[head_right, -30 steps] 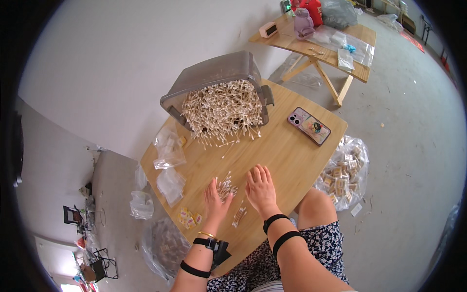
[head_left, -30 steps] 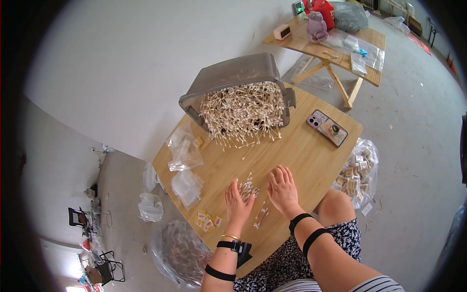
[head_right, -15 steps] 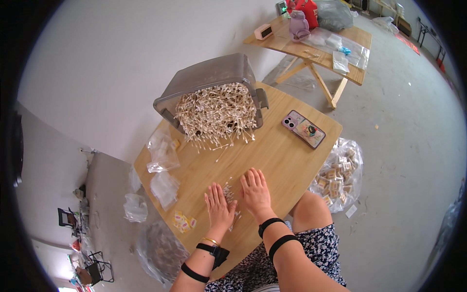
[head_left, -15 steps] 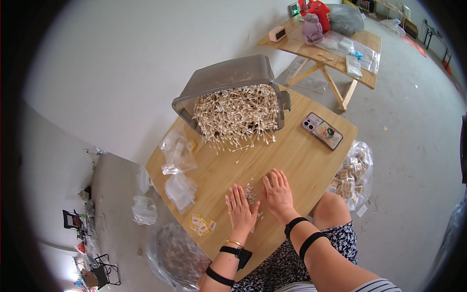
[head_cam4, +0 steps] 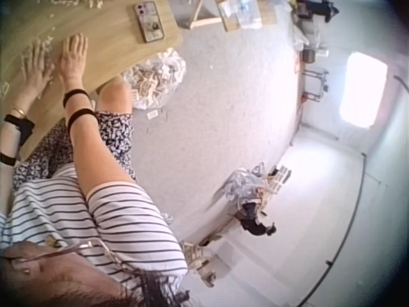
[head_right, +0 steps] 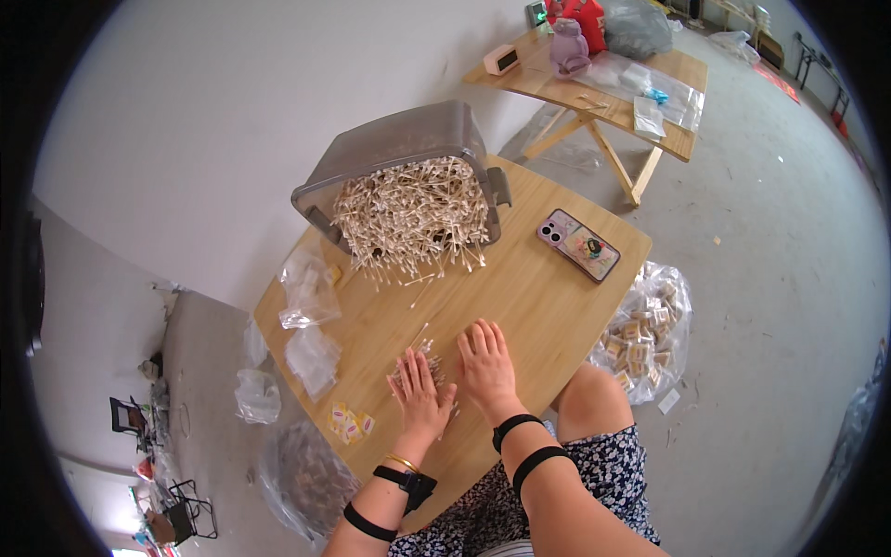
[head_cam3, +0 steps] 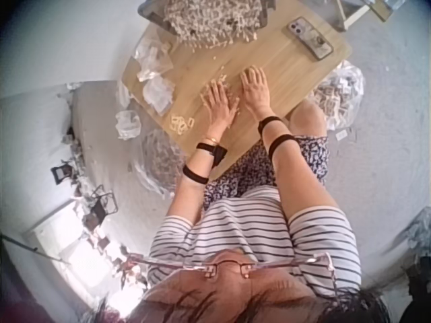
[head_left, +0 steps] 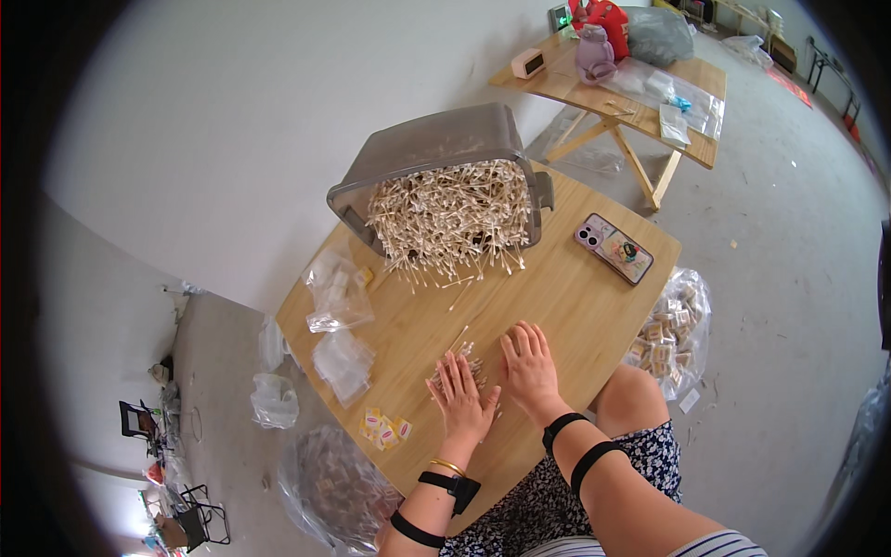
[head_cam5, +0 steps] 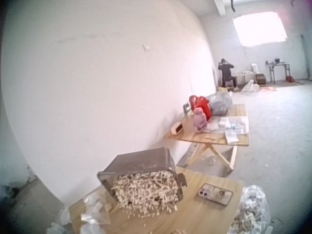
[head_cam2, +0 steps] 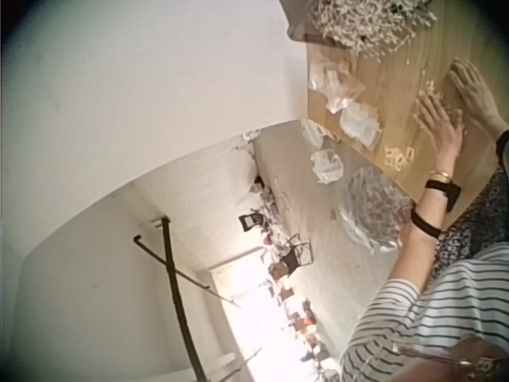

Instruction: The recorder is sorting cotton swabs and packaging them into small plastic bags.

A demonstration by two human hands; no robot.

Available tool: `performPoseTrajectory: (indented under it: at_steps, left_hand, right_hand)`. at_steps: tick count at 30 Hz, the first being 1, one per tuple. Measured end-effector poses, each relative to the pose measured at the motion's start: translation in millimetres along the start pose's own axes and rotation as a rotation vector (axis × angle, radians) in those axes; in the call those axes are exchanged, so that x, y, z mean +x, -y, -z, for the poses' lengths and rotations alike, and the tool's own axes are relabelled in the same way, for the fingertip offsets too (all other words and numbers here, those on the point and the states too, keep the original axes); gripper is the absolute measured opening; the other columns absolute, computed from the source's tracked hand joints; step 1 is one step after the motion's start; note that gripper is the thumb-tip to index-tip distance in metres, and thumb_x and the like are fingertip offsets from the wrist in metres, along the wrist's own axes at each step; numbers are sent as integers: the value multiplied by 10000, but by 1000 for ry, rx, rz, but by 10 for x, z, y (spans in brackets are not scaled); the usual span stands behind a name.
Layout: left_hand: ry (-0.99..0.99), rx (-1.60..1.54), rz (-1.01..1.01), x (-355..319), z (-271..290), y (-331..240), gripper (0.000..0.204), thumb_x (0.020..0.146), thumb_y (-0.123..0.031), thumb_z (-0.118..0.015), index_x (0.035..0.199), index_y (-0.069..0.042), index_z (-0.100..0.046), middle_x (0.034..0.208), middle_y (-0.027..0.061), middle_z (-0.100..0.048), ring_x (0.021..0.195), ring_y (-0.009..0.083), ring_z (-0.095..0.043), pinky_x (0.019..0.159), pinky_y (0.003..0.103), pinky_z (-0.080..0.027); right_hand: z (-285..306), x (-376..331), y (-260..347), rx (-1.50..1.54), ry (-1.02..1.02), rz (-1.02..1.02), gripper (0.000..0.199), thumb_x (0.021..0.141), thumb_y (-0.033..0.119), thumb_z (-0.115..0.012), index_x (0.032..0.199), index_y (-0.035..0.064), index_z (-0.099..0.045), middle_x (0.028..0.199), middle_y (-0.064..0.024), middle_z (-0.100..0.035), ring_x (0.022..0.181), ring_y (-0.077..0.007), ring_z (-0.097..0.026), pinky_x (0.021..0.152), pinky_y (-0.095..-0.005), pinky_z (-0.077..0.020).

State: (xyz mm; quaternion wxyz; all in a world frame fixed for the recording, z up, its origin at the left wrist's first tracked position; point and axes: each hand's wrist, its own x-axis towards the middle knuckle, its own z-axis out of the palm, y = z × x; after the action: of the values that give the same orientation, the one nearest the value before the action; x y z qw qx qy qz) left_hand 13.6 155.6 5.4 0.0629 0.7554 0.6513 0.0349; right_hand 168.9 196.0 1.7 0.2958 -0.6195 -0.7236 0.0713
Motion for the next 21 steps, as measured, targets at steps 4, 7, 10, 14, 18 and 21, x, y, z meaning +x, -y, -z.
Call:
performPoseTrajectory:
  at_steps: [4, 7, 10, 14, 18, 21]
  left_hand:
    - [-2, 58, -12, -41, -21, -24, 892, 964, -575, -403, 1540, 45, -121, 1618, 237, -88, 1497, 426, -31, 1167, 626, 13]
    - [-14, 51, 28, 73, -26, -9, 886, 966, -581, -397, 1540, 40, -133, 1618, 235, -92, 1501, 412, -33, 1170, 619, 18]
    - [-2, 35, 67, 215, -18, 84, 883, 971, -591, -380, 1544, 31, -124, 1618, 233, -99, 1505, 396, -38, 1177, 606, 11]
    - [-54, 9, 74, 405, -19, 248, 888, 974, -602, -363, 1547, 24, -102, 1618, 230, -102, 1508, 377, -43, 1194, 564, 4]
    - [-22, -17, 60, 485, 24, 237, 890, 972, -587, -385, 1547, 25, -88, 1618, 233, -99, 1511, 366, -46, 1206, 532, 0]
    - [-29, 4, 16, 439, 3, 276, 890, 974, -568, -401, 1544, 34, -79, 1619, 232, -91, 1511, 363, -42, 1208, 528, 0]
  right_hand:
    - [-8, 6, -2, -8, -4, -2, 365, 869, 175, -576, 1212, 52, -574, 1304, -154, -511, 1324, -310, -417, 1171, -458, -281]
    - [-3, 8, -12, -11, -9, 2, 362, 867, 181, -581, 1204, 49, -580, 1299, -153, -516, 1325, -309, -416, 1170, -457, -283]
    - [25, 1, -5, -14, -4, 0, 367, 868, 189, -582, 1206, 48, -580, 1299, -153, -516, 1325, -309, -418, 1170, -456, -285]
    - [34, 13, 40, -21, -13, 1, 378, 862, 209, -579, 1212, 67, -583, 1288, -149, -527, 1321, -298, -427, 1165, -444, -290]
    - [17, -8, -10, -48, -12, -11, 380, 863, 214, -581, 1213, 63, -581, 1289, -144, -526, 1321, -291, -428, 1163, -442, -295]
    - [9, -4, -2, -28, -21, 5, 364, 874, 207, -571, 1206, 59, -576, 1295, -147, -514, 1327, -310, -417, 1166, -452, -289]
